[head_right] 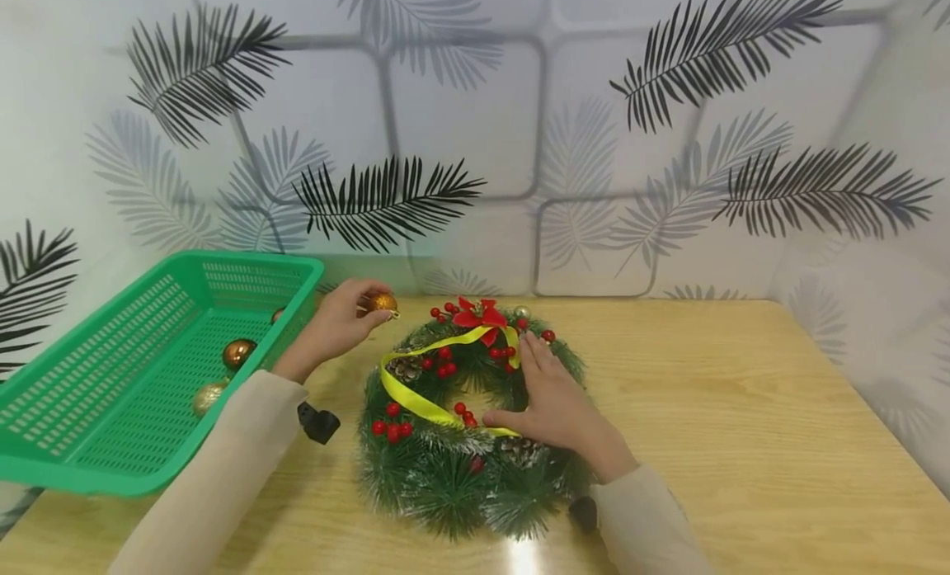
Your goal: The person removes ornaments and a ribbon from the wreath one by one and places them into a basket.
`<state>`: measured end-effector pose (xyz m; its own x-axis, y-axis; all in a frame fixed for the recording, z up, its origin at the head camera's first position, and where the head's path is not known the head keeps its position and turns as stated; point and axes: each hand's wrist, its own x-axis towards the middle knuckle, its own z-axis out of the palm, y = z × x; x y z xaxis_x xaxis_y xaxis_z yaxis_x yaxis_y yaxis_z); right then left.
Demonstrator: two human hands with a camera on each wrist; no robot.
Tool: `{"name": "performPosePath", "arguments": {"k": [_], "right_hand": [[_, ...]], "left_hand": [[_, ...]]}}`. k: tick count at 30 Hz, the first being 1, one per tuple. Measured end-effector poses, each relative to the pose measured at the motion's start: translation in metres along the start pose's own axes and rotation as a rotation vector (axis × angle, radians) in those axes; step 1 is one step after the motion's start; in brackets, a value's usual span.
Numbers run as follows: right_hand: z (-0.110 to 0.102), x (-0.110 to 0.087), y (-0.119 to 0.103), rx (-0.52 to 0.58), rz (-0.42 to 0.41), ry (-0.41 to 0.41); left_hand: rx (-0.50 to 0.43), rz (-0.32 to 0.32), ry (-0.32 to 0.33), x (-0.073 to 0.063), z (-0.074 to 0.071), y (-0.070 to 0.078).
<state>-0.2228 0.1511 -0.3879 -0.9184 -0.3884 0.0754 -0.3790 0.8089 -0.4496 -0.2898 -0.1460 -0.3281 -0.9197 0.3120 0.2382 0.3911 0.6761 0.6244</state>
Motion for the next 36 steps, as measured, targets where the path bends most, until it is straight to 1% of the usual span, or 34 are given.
{"name": "performPosePath", "arguments": {"k": [8,11,15,18,26,33,36], "right_hand": [[0.001,0.0,0.001,0.0,0.001,0.008],[0.001,-0.001,0.001,-0.002,-0.001,0.011],[0.001,-0.001,0.001,-0.004,0.0,0.012],[0.001,-0.001,0.0,-0.004,-0.001,0.014],[0.001,0.001,0.0,-0.009,-0.007,0.007],[-0.001,0.0,-0.002,-0.002,0.001,-0.007],[-0.001,-0.001,-0.002,0.002,0.007,-0.009]], "left_hand": [[0.001,-0.008,0.006,-0.002,-0.006,-0.001],[0.007,-0.011,0.014,-0.004,-0.009,-0.001],[0.018,0.0,0.032,-0.006,-0.013,-0.002],[0.026,0.012,0.047,-0.008,-0.017,-0.002],[0.057,0.011,0.061,-0.015,-0.034,-0.002],[0.089,-0.046,0.061,-0.02,-0.047,-0.007],[0.099,-0.054,0.06,-0.022,-0.051,-0.009]]}}
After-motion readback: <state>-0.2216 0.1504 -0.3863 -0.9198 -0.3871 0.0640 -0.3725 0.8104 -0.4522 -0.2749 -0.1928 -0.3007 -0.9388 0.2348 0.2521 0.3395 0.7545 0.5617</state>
